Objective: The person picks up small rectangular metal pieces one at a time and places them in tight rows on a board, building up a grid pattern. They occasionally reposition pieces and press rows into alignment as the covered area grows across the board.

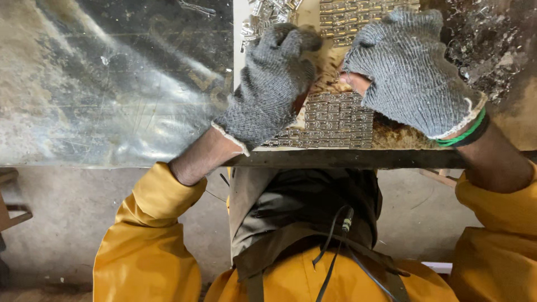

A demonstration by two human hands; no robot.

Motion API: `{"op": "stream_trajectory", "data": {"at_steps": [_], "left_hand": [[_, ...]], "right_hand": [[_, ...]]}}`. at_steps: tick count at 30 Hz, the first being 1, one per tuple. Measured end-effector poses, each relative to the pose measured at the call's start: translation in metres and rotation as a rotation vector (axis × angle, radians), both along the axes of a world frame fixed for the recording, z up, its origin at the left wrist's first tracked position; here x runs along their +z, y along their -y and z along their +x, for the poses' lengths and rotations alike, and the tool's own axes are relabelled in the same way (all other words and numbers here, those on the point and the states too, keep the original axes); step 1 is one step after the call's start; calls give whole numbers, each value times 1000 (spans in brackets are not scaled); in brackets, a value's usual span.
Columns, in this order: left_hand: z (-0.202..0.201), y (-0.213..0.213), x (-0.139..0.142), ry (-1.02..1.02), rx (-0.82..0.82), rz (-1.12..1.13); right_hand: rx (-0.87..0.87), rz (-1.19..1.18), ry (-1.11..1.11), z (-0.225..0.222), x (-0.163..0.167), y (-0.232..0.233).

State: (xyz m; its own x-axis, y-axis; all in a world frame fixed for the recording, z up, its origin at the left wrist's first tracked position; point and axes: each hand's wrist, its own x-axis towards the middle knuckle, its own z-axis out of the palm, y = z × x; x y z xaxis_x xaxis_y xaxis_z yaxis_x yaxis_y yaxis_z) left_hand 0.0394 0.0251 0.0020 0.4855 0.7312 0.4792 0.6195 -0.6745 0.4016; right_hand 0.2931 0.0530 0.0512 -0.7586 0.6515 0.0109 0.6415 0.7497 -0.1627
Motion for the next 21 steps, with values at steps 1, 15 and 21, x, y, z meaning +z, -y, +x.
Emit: {"op": "stream_trajectory", "data": {"at_steps": [1, 15, 21], "left_hand": [[5, -3, -3, 43, 26, -67], [15, -13, -16, -80, -23, 137], [-36, -16, 23, 32, 74, -28]], "right_hand": [[0, 22, 16, 1, -1, 0], [15, -104, -77, 10, 8, -5], [-1, -40, -180, -4, -9, -12]]}}
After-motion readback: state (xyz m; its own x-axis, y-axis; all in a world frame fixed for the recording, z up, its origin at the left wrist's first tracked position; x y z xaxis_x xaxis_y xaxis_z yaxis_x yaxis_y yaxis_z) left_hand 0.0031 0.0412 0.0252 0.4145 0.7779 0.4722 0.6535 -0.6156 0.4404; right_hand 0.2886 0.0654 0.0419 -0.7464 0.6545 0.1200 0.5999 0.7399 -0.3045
